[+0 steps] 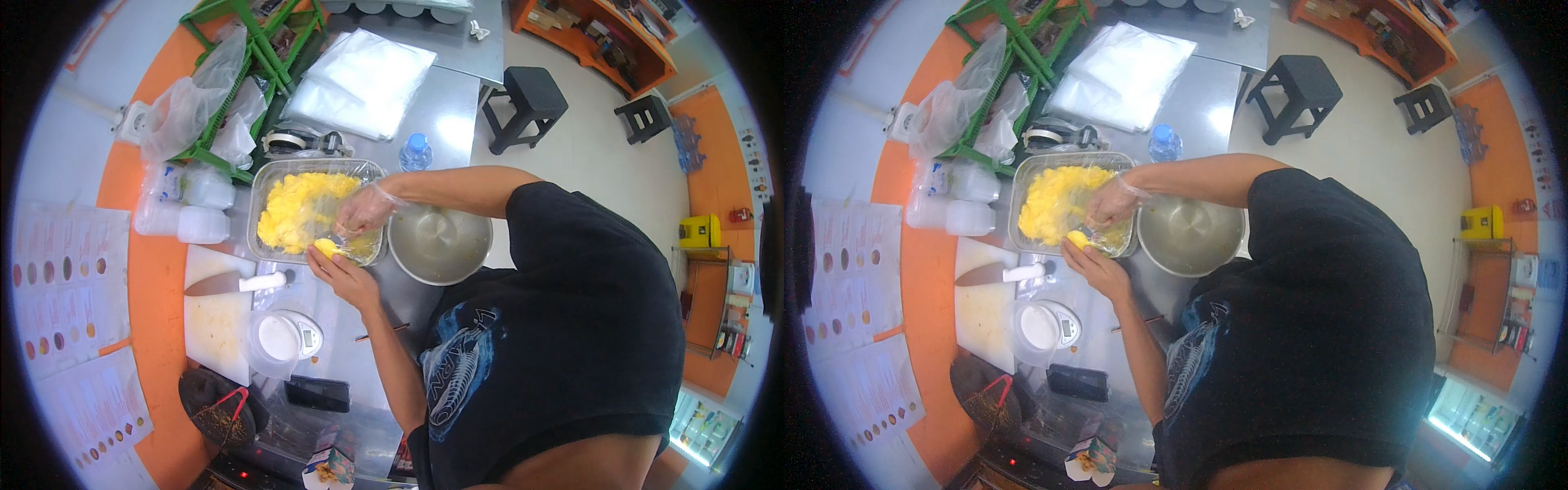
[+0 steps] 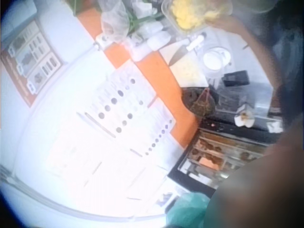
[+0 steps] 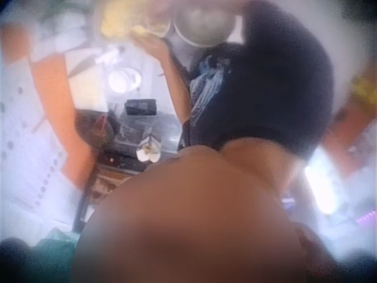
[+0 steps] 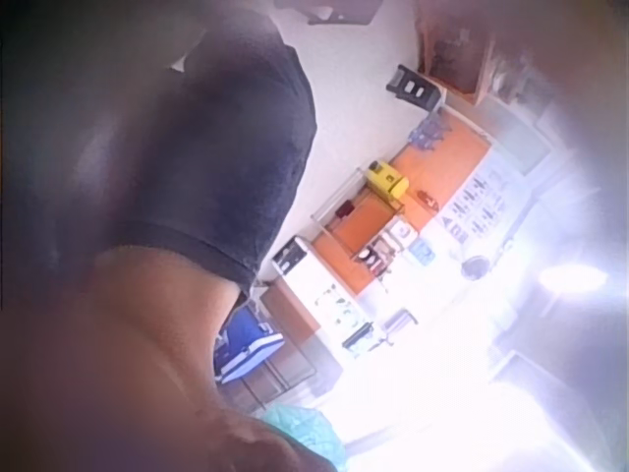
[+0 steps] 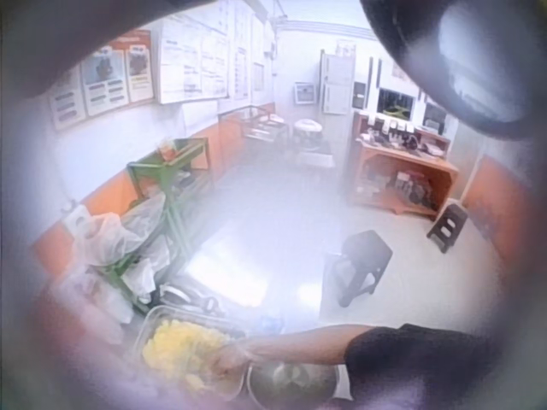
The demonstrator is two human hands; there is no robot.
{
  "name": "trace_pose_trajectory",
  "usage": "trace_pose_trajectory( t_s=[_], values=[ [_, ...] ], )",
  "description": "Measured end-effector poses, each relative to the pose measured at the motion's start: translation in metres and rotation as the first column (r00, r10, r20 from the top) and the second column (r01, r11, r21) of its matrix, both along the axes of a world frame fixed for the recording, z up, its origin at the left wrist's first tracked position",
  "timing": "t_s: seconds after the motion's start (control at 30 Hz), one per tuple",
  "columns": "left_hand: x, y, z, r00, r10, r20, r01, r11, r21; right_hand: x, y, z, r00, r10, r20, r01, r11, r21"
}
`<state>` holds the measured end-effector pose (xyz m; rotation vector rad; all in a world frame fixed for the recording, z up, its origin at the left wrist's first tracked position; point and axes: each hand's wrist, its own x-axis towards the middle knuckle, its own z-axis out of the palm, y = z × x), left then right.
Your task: The person mixes a yellow ingredient into white rice in a metal bowl, then transfers the mixture into a paper cup. They add a brown crumbly topping and a yellow crumbly topping, then place a seaweed sheet on top. The person handles the ingredients by hand while wearing disposable gloves.
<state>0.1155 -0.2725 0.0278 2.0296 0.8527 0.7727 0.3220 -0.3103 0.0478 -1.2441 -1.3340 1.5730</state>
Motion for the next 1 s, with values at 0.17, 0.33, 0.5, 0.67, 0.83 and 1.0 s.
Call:
trace_pose_trajectory(
  t_s=[0.17, 0.33, 0.5, 0.67, 0.83, 1.0],
  values=[
    [0.004, 0.001, 0.003, 0.997, 0.018, 0.081, -0.015, 0.999, -0.038, -0.002, -0.006, 0.006, 0.999, -0.032, -0.013, 0.032, 0.998, -0.053],
    [0.007, -0.002, 0.002, 0.998, 0.059, 0.016, -0.058, 0.998, -0.029, -0.020, -0.012, 0.010, 0.943, -0.288, -0.166, 0.228, 0.924, -0.307],
    [0.006, -0.001, 0.003, 0.999, 0.035, 0.030, -0.034, 0.999, -0.025, -0.016, -0.018, 0.015, 0.940, -0.186, 0.287, 0.101, 0.953, 0.287],
    [0.002, 0.001, 0.004, 1.000, 0.015, 0.012, -0.015, 1.000, -0.010, -0.013, -0.056, 0.036, 0.929, -0.363, -0.066, 0.354, 0.928, -0.118],
    [0.001, 0.000, 0.004, 0.999, 0.011, 0.041, -0.009, 0.999, -0.034, -0.019, -0.094, 0.074, 0.778, -0.596, -0.200, 0.537, 0.795, -0.281],
    [-0.057, -0.014, 0.007, 0.992, 0.087, 0.094, -0.077, 0.991, -0.105, -0.041, -0.105, 0.103, 0.696, -0.715, -0.062, 0.668, 0.677, -0.308]
  ],
)
